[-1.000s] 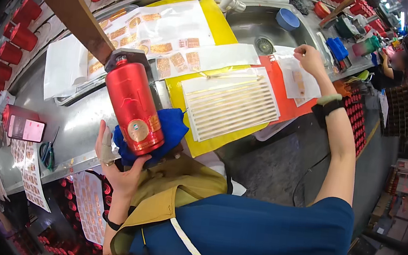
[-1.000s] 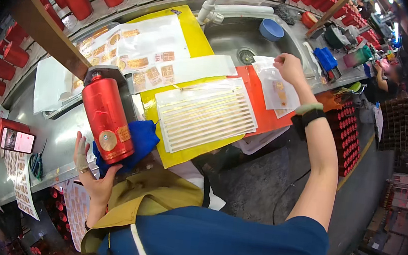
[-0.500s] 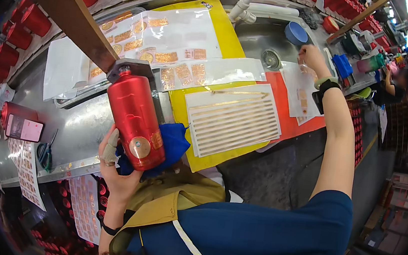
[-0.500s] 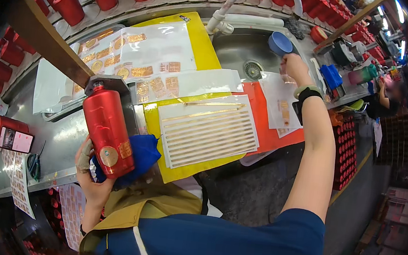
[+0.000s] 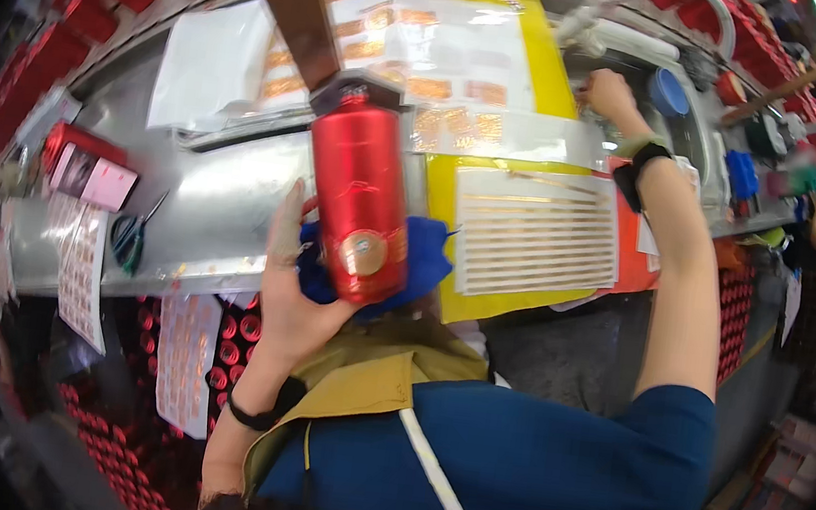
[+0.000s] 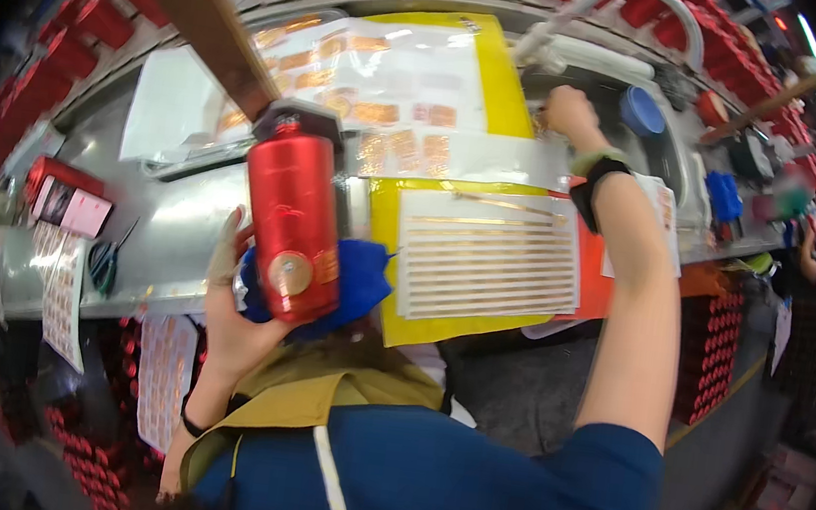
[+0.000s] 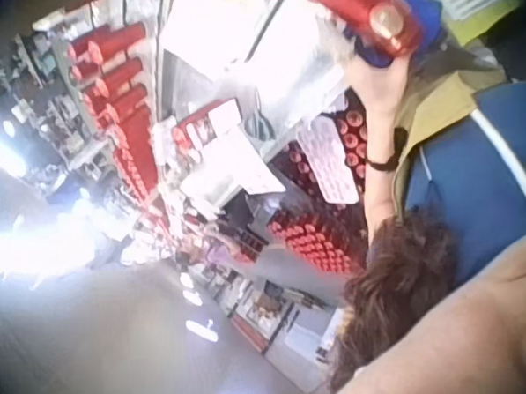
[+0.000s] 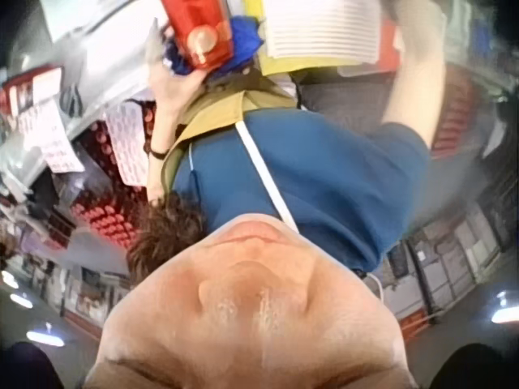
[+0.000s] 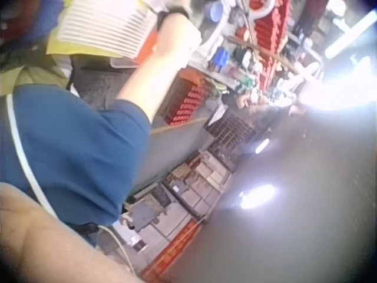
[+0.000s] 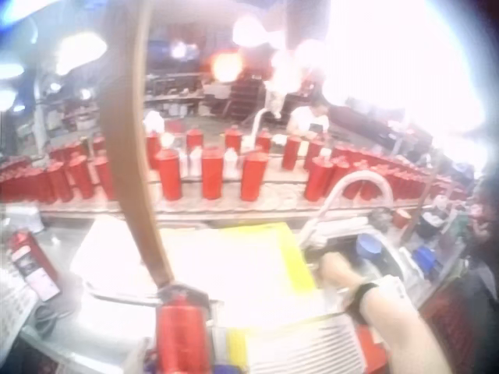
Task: Applying labels and seals to red beverage bottles at a factory workstation.
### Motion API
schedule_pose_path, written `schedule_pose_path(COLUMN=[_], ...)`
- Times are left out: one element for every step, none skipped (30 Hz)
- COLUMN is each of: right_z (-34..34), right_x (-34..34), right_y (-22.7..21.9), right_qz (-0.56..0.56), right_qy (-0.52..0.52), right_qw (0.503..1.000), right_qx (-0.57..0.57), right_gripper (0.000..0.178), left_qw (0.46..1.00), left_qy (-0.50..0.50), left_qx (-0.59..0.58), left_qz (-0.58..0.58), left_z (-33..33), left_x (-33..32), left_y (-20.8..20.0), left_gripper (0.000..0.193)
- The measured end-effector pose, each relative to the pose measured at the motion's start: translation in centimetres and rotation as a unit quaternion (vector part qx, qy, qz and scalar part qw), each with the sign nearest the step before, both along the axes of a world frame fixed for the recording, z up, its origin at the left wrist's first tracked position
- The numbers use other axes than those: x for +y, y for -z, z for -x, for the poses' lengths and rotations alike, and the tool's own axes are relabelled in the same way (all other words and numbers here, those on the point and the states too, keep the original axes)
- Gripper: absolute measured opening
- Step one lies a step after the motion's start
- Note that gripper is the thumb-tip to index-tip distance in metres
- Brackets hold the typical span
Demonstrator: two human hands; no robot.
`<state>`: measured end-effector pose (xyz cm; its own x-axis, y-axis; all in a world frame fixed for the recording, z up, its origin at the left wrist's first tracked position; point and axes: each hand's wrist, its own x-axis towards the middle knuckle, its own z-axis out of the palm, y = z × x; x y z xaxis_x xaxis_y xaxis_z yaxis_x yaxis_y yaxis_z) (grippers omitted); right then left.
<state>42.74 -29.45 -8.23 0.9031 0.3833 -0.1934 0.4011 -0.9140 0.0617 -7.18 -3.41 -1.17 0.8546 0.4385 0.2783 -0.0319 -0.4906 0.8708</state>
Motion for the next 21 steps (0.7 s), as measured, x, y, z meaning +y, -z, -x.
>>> schedule_pose_path(right_z=[0.8,3.0,5.2,7.0,10.3,13.0,15.6,18.3,21.1,23.6,25.5,27.1,28.4,29.3,30.0,30.3,30.4,30.5,30.5,30.4,30.1], right_x=[-0.3,0.6,1.5,1.8,3.2,4.4,5.3,6.0,6.9,8.0,9.1,10.0,10.7,11.3,11.9,12.6,13.3,13.8,14.4,14.9,15.3], right_y=[-1.9,-4.1,-6.8,-8.2,-10.7,-12.2,-13.5,-15.0,-16.5,-17.8,-18.8,-19.3,-19.8,-20.1,-20.4,-19.7,-19.0,-19.0,-18.7,-17.9,-16.9], right_qz=[-0.085,-0.116,-0.156,-0.22,-0.244,-0.267,-0.313,-0.355,-0.371,-0.388,-0.392,-0.429,-0.457,-0.455,-0.453,-0.456,-0.459,-0.422,-0.421,-0.425,-0.428], right_qy=[-0.016,-0.035,-0.055,-0.09,-0.112,-0.115,-0.156,-0.194,-0.205,-0.221,-0.281,-0.314,-0.319,-0.315,-0.313,-0.312,-0.312,-0.318,-0.319,-0.335,-0.351], right_qw=[0.996,0.991,0.986,0.97,0.962,0.956,0.937,0.914,0.906,0.895,0.876,0.846,0.827,0.824,0.82,0.813,0.806,0.824,0.824,0.821,0.816], right_qx=[0.013,-0.05,-0.036,-0.047,-0.052,-0.033,-0.024,-0.02,-0.001,0.019,0.013,0.03,0.078,0.119,0.157,0.182,0.208,0.204,0.203,0.185,0.166], right_gripper=[0.026,0.023,0.023,0.023,0.021,0.015,0.014,0.012,0.011,0.01,0.011,0.011,0.013,0.014,0.016,0.016,0.016,0.017,0.017,0.018,0.018], left_qw=[0.999,0.999,0.998,0.999,0.999,0.999,0.999,0.999,0.999,0.998,0.999,0.997,0.995,0.987,0.987,0.983,0.976,0.975,0.97,0.965,0.958], left_qy=[0.016,0.03,0.029,0.03,0.031,0.028,0.025,0.032,0.038,0.048,0.042,0.065,0.089,0.131,0.132,0.153,0.172,0.152,0.121,0.098,0.074], left_qx=[0.014,0.025,0.041,0.04,0.038,0.02,0.023,0.009,-0.005,0.011,0.013,0.033,0.054,0.095,0.093,0.082,0.07,0.053,0.048,0.03,0.012], left_qz=[0.024,-0.021,-0.026,-0.016,-0.003,-0.039,-0.039,-0.034,-0.03,-0.03,-0.03,-0.013,0.004,0.017,0.017,0.064,0.111,0.153,0.205,0.241,0.276], left_z=[0.0,0.2,0.3,0.4,0.3,0.3,0.2,0.0,0.0,0.3,0.5,0.4,0.3,0.6,0.4,0.0,-0.4,-1.0,-1.6,-2.3,-3.0], left_x=[0.2,0.6,0.8,0.8,1.0,1.1,1.2,1.2,1.2,1.4,1.6,1.8,2.0,2.5,2.7,3.0,3.3,3.4,3.1,2.7,2.4], left_y=[-0.4,0.0,-0.1,-0.1,0.1,0.3,0.5,0.6,0.7,0.9,0.6,0.0,-0.8,-1.4,-1.9,-2.3,-2.4,-2.1,-2.2,-2.6,-2.8], left_gripper=[0.107,0.107,0.104,0.102,0.101,0.099,0.099,0.099,0.098,0.103,0.103,0.109,0.115,0.126,0.126,0.128,0.13,0.124,0.114,0.104,0.094])
